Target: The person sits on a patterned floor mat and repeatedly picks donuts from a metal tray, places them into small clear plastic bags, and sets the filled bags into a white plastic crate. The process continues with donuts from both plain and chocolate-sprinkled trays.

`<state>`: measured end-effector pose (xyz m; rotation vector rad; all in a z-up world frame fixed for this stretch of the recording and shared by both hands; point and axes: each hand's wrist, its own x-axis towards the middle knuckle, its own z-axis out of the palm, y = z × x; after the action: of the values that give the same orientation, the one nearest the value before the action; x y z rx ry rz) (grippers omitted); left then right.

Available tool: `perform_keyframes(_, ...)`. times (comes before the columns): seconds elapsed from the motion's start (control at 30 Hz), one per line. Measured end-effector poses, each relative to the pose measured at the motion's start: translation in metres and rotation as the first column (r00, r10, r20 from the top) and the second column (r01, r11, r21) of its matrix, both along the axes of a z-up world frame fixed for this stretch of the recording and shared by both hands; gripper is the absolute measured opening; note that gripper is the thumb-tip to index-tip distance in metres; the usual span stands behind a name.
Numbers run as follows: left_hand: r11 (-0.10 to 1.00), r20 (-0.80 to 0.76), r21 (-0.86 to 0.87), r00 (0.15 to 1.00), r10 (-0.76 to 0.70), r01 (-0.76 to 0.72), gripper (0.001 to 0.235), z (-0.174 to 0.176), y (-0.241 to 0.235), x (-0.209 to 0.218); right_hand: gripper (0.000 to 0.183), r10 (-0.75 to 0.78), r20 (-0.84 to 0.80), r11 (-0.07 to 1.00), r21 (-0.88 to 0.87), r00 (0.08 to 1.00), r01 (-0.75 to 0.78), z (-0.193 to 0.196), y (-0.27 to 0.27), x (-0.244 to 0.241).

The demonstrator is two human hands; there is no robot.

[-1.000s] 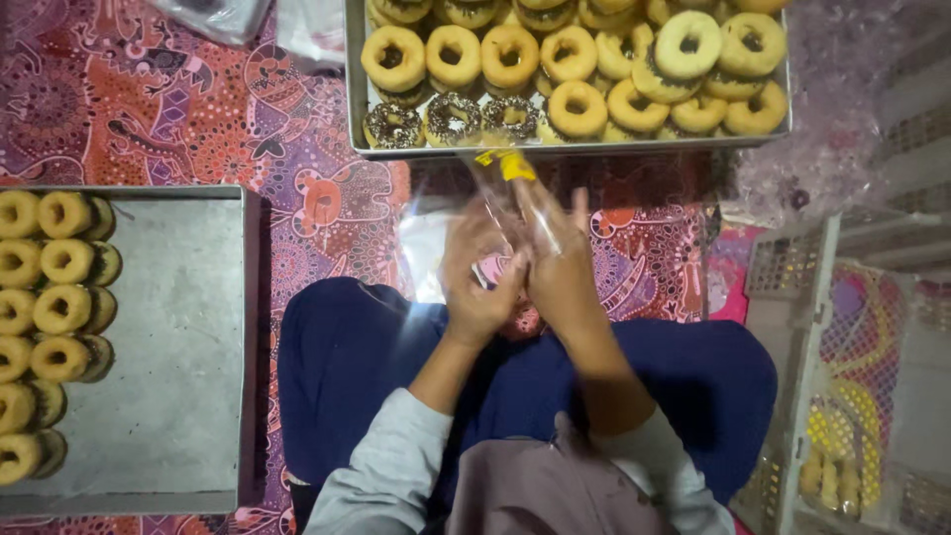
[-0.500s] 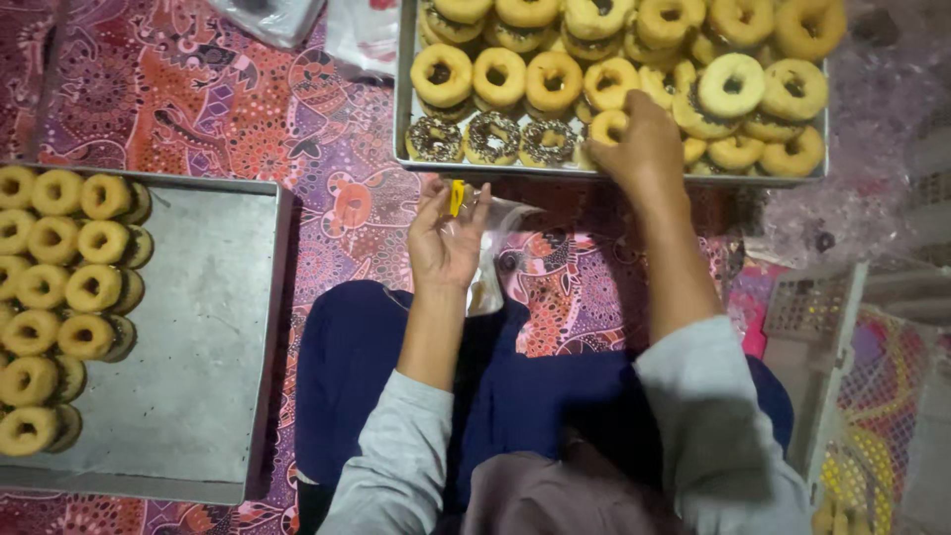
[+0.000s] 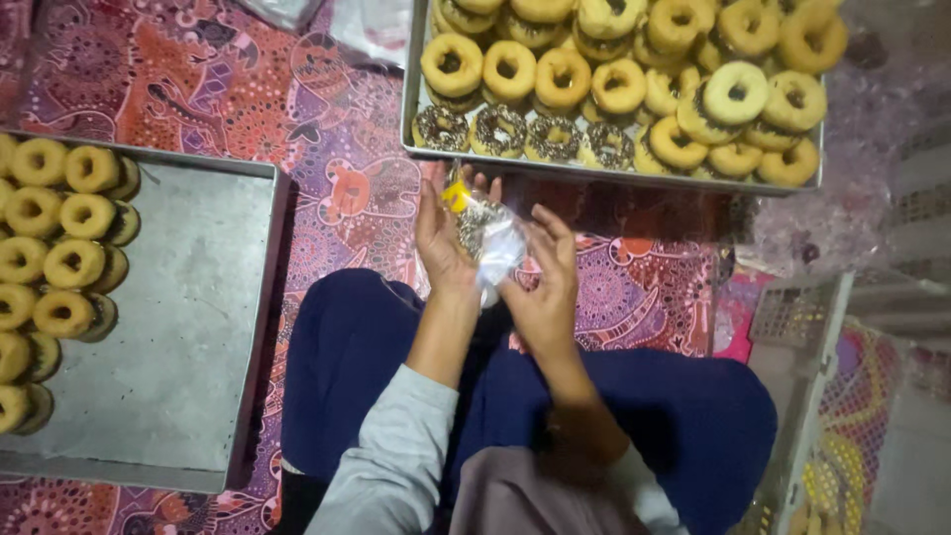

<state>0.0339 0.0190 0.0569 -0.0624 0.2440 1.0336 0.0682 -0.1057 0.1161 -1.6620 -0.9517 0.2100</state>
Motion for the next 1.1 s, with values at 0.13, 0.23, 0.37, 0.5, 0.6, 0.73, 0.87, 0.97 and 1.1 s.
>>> perform_keyframes(0.13,0.978,0.013,0.043,0.978,-0.207,0.206,0.054,0.011,-0.016,-0.006,0.060,-0.020,0.111,0.999,-0.047,0.994,0.026,0.007,0.006,0.001)
perform_keyframes(0.23,0.923,-0.287,0.244,0.931,-0.224,0.297,0.053,0.029,-0.052,-0.008,0.056,-0.041,0.154,0.999,0.001,0.987,0.041,0.013,0.010,0.009)
perform_keyframes(0.37,0.572,-0.666,0.745,0.361,0.652,0.343,0.082,0.051,-0.084,-0.045,0.054,-0.018,0.178,1.000,0.022,0.984,0.014,0.009,0.015,0.013)
perform_keyframes(0.5,0.376,-0.627,0.613,0.138,0.767,0.695,0.022,0.053,-0.087,-0.076,0.050,-0.023,0.163,0.998,-0.057,0.986,0.033,-0.001,0.007,0.002)
perform_keyframes(0.6,-0.040,-0.382,0.709,0.431,0.818,0.704,0.030,0.060,-0.079,-0.090,0.053,0.027,0.180,0.999,-0.051,0.983,-0.018,0.003,0.005,-0.002)
perform_keyframes(0.73,-0.170,-0.183,0.715,0.415,0.891,0.679,0.056,0.067,-0.061,-0.118,0.047,0.239,-0.257,0.967,-0.028,0.936,-0.255,0.011,-0.001,-0.007)
perform_keyframes(0.87,0.016,-0.310,0.764,0.346,0.886,0.645,0.021,0.068,-0.059,-0.159,0.038,0.372,-0.401,0.865,-0.177,0.837,-0.469,0.022,-0.014,-0.029)
perform_keyframes(0.97,0.437,-0.647,0.662,0.171,0.743,0.609,0.014,0.067,-0.072,-0.192,0.019,0.355,-0.003,0.893,-0.297,0.935,-0.339,0.037,-0.018,-0.056)
perform_keyframes(1.1,0.818,-0.877,0.455,0.337,0.343,0.351,0.020,0.055,-0.072,-0.215,0.011,0.546,0.262,0.824,-0.340,0.796,-0.453,0.056,-0.009,-0.090)
